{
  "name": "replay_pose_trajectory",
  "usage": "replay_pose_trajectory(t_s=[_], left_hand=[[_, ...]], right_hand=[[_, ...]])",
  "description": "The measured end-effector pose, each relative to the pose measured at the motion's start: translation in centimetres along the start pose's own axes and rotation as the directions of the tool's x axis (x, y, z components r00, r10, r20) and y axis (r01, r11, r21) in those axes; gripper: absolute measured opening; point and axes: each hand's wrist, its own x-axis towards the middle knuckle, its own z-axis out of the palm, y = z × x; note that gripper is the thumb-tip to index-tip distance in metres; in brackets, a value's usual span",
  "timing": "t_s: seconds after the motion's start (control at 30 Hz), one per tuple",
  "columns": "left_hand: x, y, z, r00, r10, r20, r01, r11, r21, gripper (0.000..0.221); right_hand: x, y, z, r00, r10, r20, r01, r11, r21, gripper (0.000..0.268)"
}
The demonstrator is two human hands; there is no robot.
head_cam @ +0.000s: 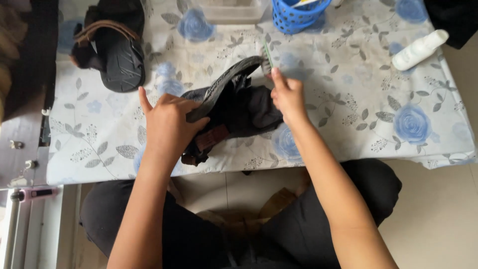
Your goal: Brushing the straps and sole of a black sandal with a green brush to clean it.
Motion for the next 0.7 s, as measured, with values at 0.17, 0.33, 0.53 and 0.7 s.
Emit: replay_pose_trajectory(t_s=[0.17,0.33,0.53,0.7], left_hand=[[-0.4,0.0,0.2,0.999,0.035,0.0,-0.035,0.999,-0.032,0.034],[-0.2,-0.3,0.1,0.999,0.035,0.011,-0.035,0.999,-0.03,0.033],[0.1,0.0,-0.2,0.998,0.05,0.025,-0.049,0.998,-0.026,0.035],[0.0,-0.1,0.1,0.999,0.022,0.026,-0.021,0.999,-0.035,0.035]], right_hand=[[-1.5,-1.1,0.5,0.994,-0.108,0.021,0.108,0.994,-0.027,0.048],[-1.6,-1.5,0.0,0.996,-0.094,-0.001,0.094,0.996,-0.011,0.041],[-0.9,-0.5,0.3,0.999,-0.014,0.043,0.016,0.999,-0.038,0.048],[-2.0,-1.6,0.1,1.0,-0.026,0.015,0.027,0.999,-0.027,0.045]])
